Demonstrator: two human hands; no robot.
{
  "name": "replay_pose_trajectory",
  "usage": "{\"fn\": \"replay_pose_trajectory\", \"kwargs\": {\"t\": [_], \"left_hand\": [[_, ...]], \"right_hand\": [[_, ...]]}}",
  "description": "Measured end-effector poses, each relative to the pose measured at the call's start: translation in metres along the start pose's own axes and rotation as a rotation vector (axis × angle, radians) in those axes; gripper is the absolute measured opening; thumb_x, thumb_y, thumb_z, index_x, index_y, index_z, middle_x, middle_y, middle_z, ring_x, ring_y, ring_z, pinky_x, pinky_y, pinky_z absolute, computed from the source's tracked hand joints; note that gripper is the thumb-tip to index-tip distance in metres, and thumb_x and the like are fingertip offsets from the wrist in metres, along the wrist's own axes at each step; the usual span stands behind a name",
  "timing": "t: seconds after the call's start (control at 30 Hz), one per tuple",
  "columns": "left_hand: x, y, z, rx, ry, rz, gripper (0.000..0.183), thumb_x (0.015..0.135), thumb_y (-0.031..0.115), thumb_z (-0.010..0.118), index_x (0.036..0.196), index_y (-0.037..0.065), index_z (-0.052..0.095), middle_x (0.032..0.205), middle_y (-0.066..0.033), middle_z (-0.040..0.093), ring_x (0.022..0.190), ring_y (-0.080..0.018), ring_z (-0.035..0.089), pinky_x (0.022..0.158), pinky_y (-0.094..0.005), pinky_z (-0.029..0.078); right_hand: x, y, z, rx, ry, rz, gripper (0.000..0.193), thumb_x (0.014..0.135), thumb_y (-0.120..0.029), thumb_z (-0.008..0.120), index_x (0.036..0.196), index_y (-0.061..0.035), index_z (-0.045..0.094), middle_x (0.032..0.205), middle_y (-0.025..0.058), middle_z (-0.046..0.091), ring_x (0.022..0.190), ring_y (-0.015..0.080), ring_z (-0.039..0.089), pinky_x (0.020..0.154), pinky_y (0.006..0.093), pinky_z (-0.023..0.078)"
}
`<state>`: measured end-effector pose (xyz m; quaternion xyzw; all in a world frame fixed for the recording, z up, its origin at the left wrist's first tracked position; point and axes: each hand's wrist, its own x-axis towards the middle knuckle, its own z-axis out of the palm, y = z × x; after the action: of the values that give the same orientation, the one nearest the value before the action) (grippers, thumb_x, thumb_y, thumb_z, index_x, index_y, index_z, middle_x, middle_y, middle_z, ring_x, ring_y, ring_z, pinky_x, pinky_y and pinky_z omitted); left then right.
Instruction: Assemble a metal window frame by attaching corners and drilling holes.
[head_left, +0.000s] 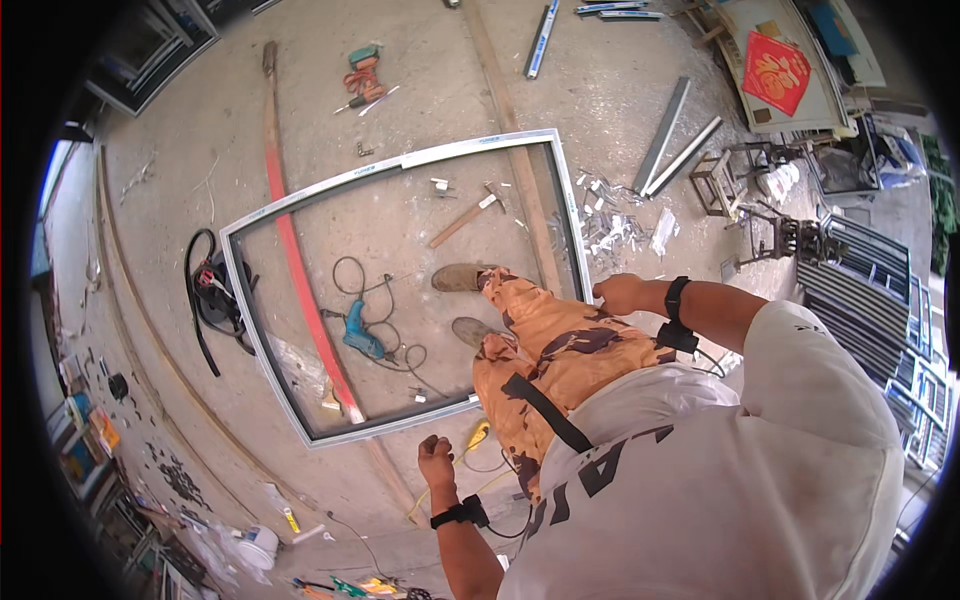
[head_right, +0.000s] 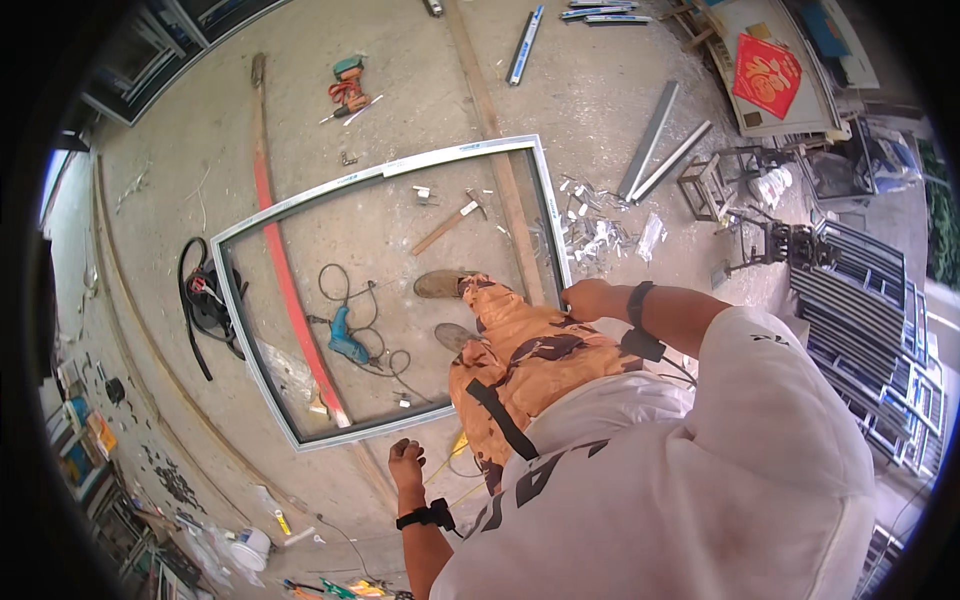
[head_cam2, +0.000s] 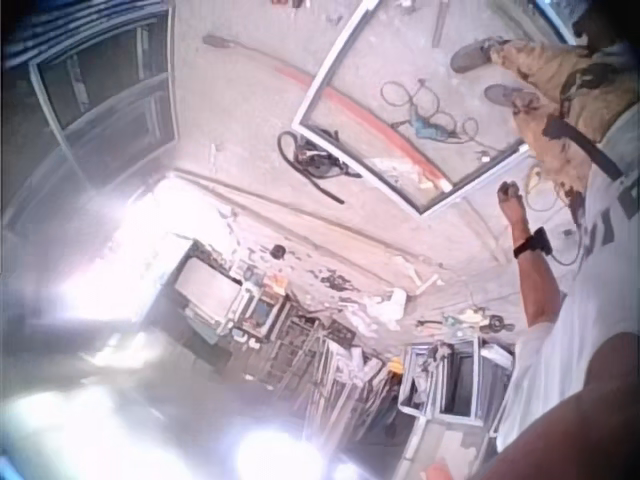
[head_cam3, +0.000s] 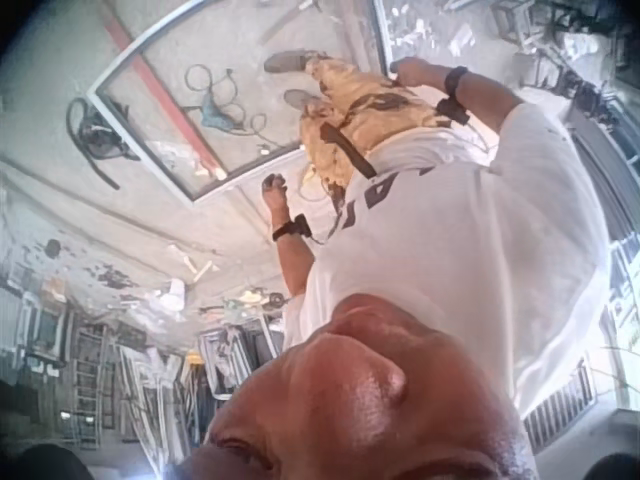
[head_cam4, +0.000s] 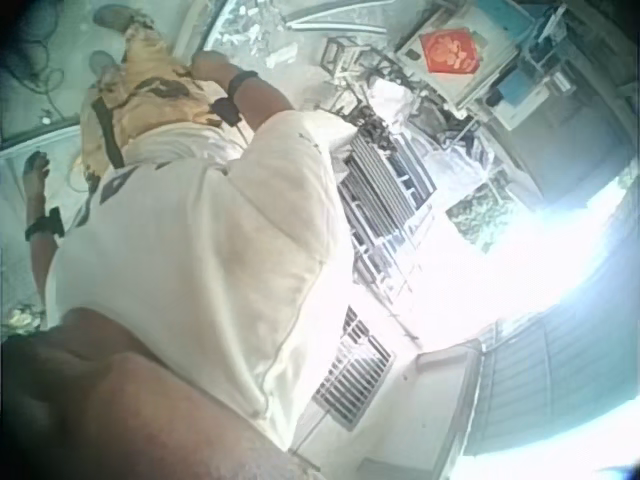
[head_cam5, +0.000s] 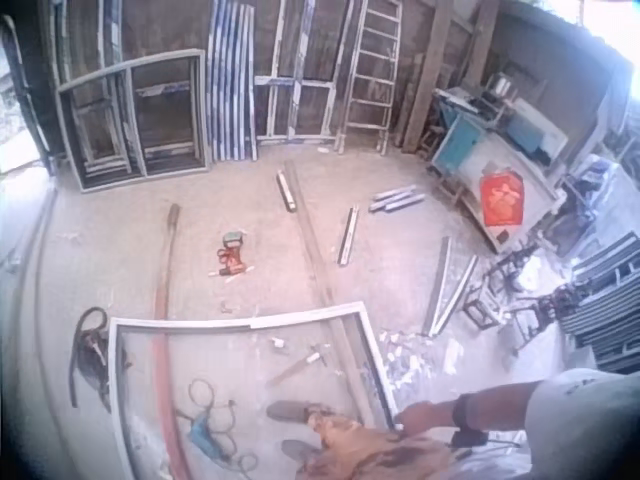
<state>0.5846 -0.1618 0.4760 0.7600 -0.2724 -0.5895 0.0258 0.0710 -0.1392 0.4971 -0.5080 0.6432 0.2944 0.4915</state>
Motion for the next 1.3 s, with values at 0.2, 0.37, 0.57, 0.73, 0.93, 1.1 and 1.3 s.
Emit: {"fn": "replay_pose_trajectory", "kwargs": {"t": [0.2,0.37,0.57,0.73,0.93,1.1,1.3], "left_hand": [[-0.004,0.004,-0.028,0.112,-0.027,0.028,0.035,0.084,0.015,0.061,0.113,-0.005,0.057,0.092,-0.0106,0.064,0.075,-0.0168,0.063,0.059,-0.029,0.051],[0.026,0.002,-0.075,0.22,-0.034,-0.046,0.027,0.084,0.012,0.059,0.106,-0.002,0.058,0.081,-0.008,0.062,0.065,-0.017,0.06,0.051,-0.0296,0.048],[0.075,0.077,-0.048,0.235,-0.076,-0.016,0.006,0.08,0.006,0.057,0.086,0.005,0.056,0.069,-0.0037,0.053,0.053,-0.0142,0.053,0.043,-0.0273,0.042],[0.092,0.181,0.036,0.201,-0.154,0.168,0.011,0.079,0.006,0.059,0.089,0.006,0.054,0.068,-0.0047,0.054,0.05,-0.0155,0.049,0.043,-0.0279,0.037],[0.087,0.279,0.137,0.257,-0.137,0.323,0.013,0.08,0.007,0.058,0.092,0.005,0.053,0.073,-0.0052,0.056,0.057,-0.0153,0.052,0.047,-0.0271,0.039],[0.092,0.302,0.199,0.45,-0.19,0.205,0.018,0.083,0.014,0.057,0.095,0.002,0.06,0.064,-0.0018,0.05,0.054,-0.0149,0.051,0.045,-0.0254,0.038],[0.105,0.468,0.473,0.608,-0.324,0.462,0.025,0.085,0.015,0.058,0.106,0.002,0.059,0.075,-0.0051,0.057,0.063,-0.0168,0.055,0.053,-0.028,0.043]], "right_hand": [[-0.052,-0.025,0.036,0.317,0.127,0.048,0.036,0.088,-0.038,0.053,0.111,-0.0127,0.065,0.1,0.0178,0.068,0.095,0.0374,0.064,0.082,0.0474,0.05],[-0.106,-0.001,0.039,0.432,0.221,0.2,0.037,0.087,-0.037,0.054,0.113,-0.0126,0.065,0.102,0.0163,0.069,0.096,0.0365,0.065,0.084,0.0461,0.05],[-0.163,0.047,0.053,0.623,0.367,0.383,0.039,0.086,-0.036,0.053,0.115,-0.012,0.065,0.102,0.0157,0.069,0.097,0.0346,0.065,0.085,0.0448,0.05],[-0.166,0.083,0.065,0.675,0.355,0.46,0.041,0.086,-0.035,0.054,0.119,-0.0126,0.063,0.108,0.0154,0.068,0.102,0.034,0.064,0.087,0.0443,0.05],[-0.121,0.192,0.028,0.668,0.33,0.331,0.042,0.084,-0.033,0.058,0.121,-0.0124,0.062,0.111,0.0151,0.067,0.105,0.0336,0.063,0.087,0.0442,0.05],[-0.032,0.377,0.021,0.728,0.374,0.319,0.043,0.079,-0.03,0.061,0.118,-0.0118,0.063,0.101,0.0172,0.069,0.097,0.036,0.065,0.08,0.0477,0.051],[0.011,0.5,-0.055,1.206,0.676,0.481,0.043,0.082,-0.029,0.06,0.121,-0.0132,0.061,0.108,0.0202,0.067,0.102,0.0363,0.064,0.087,0.0468,0.05]]}}
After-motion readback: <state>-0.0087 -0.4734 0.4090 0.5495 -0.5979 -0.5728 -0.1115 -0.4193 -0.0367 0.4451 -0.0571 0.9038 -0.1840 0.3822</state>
